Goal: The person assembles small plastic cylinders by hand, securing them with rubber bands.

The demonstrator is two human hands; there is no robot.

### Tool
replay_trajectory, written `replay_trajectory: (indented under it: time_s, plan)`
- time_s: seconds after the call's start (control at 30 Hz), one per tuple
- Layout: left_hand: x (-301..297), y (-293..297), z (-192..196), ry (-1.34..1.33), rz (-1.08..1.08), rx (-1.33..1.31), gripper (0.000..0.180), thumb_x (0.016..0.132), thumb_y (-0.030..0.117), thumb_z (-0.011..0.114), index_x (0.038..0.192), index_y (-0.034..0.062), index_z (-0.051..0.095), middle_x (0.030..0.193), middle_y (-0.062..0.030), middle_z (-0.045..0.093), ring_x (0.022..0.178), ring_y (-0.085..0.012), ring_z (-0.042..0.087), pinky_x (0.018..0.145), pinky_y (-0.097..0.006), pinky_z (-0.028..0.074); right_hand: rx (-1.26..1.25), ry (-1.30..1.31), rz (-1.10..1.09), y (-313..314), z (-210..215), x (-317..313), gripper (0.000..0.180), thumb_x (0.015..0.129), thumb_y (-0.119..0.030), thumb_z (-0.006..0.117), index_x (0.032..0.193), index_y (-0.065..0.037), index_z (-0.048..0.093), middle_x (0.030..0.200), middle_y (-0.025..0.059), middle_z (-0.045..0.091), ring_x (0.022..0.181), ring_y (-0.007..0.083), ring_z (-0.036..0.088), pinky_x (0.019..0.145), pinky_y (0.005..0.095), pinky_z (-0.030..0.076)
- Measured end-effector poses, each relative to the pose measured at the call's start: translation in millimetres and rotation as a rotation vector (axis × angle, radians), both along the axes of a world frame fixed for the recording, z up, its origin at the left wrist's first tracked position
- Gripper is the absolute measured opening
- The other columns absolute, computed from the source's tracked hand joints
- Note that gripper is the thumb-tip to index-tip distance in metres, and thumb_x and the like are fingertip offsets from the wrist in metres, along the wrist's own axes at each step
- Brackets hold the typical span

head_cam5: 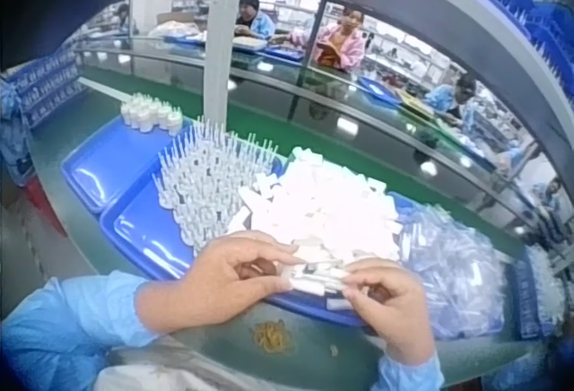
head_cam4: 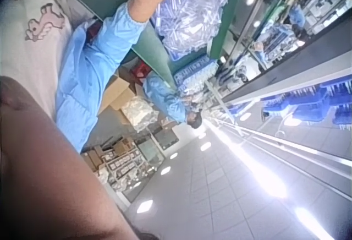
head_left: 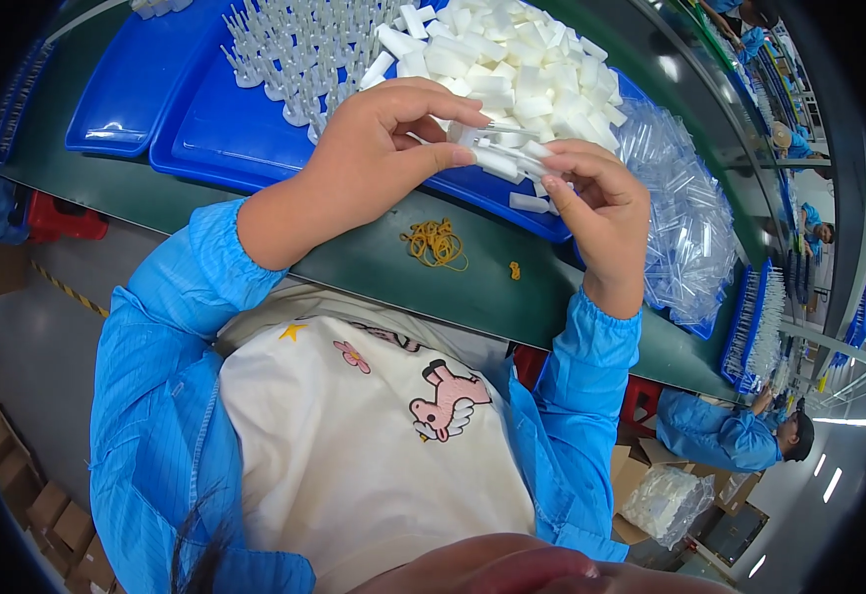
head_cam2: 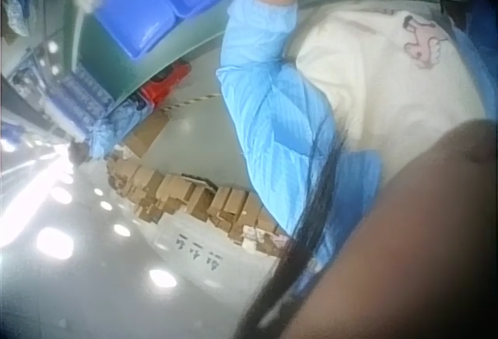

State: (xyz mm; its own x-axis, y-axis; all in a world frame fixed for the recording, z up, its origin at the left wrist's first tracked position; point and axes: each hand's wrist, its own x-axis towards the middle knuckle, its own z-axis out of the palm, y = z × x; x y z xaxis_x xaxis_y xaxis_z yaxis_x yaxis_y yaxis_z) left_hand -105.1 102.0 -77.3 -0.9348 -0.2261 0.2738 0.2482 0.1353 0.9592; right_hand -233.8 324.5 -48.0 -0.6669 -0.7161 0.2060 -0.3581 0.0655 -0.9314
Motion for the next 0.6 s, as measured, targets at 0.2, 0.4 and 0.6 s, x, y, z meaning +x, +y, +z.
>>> replay_trajectory:
  time_s: [0.2, 0.4, 0.6]
  plan:
    - [2.1, 2.2, 1.2, 0.035, -0.001, -0.132, 0.034, 0.080, -0.005, 0.072, 0.112, 0.0073, 0.072, 0.121, -0.0081, 0.064, 0.089, -0.0110, 0.062, 0.076, -0.022, 0.056, -0.001, -0.045, 0.057, -1.9, -1.5, 3.4, 0.024, 0.080, 0.007, 0.072, 0.103, 0.000, 0.072, 0.114, 0.0122, 0.067, 0.100, 0.0157, 0.063, 0.083, 0.0270, 0.050]
    - [0.3, 8.3, 1.7, -0.056, -0.088, -0.136, 0.035, 0.080, -0.005, 0.072, 0.112, 0.0079, 0.072, 0.121, -0.0076, 0.062, 0.091, -0.0112, 0.061, 0.077, -0.022, 0.055, -0.005, 0.083, 0.142, -14.1, -12.0, 13.6, 0.018, 0.081, 0.002, 0.072, 0.098, -0.001, 0.074, 0.114, 0.0130, 0.066, 0.104, 0.0223, 0.065, 0.086, 0.0308, 0.052]
    - [-3.8, 4.5, -7.8, -0.040, -0.046, 0.046, 0.035, 0.083, -0.005, 0.070, 0.117, 0.0026, 0.066, 0.124, -0.0080, 0.060, 0.092, -0.0108, 0.059, 0.082, -0.023, 0.053, -0.098, 0.312, -0.029, -16.5, -3.1, 14.2, 0.018, 0.079, -0.002, 0.073, 0.097, -0.003, 0.075, 0.107, 0.0130, 0.069, 0.092, 0.0210, 0.063, 0.081, 0.0319, 0.051]
